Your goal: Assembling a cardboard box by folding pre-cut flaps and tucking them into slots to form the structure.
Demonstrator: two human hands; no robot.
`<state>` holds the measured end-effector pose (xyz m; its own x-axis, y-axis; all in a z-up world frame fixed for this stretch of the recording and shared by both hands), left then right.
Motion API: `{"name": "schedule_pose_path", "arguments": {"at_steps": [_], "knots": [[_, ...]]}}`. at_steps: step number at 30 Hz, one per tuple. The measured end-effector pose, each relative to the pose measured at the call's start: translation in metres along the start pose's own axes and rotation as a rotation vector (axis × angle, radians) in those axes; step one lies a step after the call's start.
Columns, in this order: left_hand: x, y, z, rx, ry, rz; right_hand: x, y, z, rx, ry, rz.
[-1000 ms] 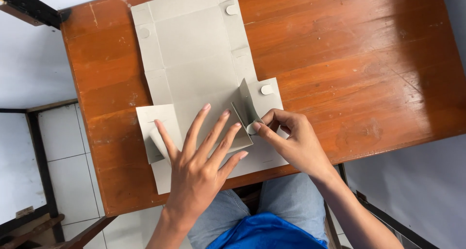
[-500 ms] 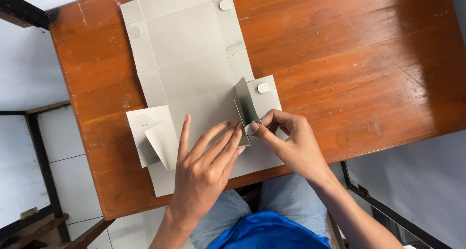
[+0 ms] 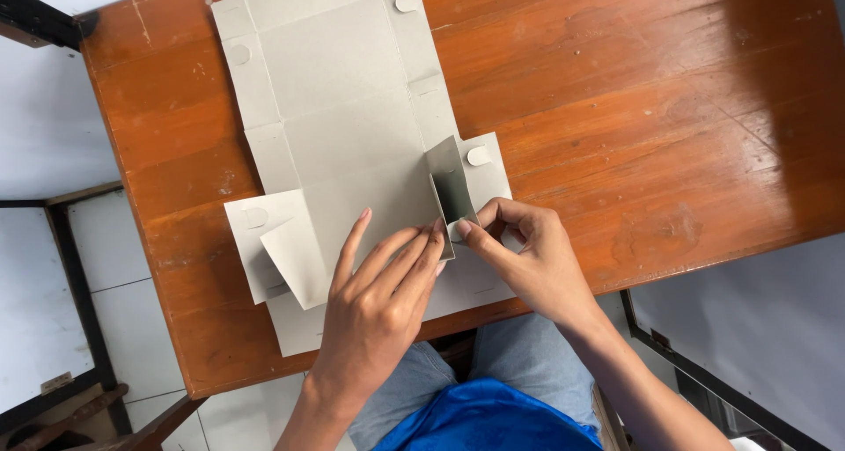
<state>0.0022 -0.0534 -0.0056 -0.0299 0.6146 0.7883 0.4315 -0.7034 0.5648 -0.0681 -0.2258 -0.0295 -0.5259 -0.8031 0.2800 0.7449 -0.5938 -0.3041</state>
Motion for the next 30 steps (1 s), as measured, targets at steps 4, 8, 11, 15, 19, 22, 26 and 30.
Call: {"name": "schedule_pose_path", "arguments": {"at_steps": [4, 8, 11, 15, 19, 22, 26, 30], "knots": [[0.000, 0.001, 0.001, 0.000, -0.009, 0.015, 0.001, 0.001, 0.002, -0.004, -0.017, 0.012], [-0.001, 0.002, 0.001, 0.000, -0.002, 0.013, -0.002, -0.001, 0.006, 0.028, -0.047, -0.008], [-0.001, 0.002, 0.000, 0.002, -0.014, 0.019, -0.005, 0.000, 0.001, 0.040, -0.021, -0.033], [-0.001, 0.004, -0.002, 0.017, 0.006, 0.024, -0.005, 0.002, -0.002, 0.048, -0.013, -0.028], [-0.001, 0.004, -0.005, 0.010, 0.031, 0.030, -0.004, 0.004, -0.003, 0.034, -0.036, -0.005], [-0.002, 0.003, -0.003, 0.009, 0.047, 0.006, -0.004, 0.003, -0.002, 0.024, -0.057, -0.024], [0.001, 0.007, -0.008, -0.032, 0.114, 0.015, -0.006, 0.000, -0.002, 0.037, -0.051, -0.038], [0.001, 0.006, -0.014, -0.063, 0.228, 0.049, -0.007, -0.001, -0.004, 0.052, -0.021, -0.057]]}}
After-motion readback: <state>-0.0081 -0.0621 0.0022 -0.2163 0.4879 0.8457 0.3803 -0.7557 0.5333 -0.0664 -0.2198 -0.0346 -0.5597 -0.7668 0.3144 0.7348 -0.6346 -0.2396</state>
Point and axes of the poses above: each hand's wrist, its own y-axis towards the middle knuckle, its own x-axis out of the back of the hand, z = x × y, the point moved 1 cm from there along y, towards the middle knuckle, and after that the axes turned 13 degrees about -z, right-handed, at the moved point
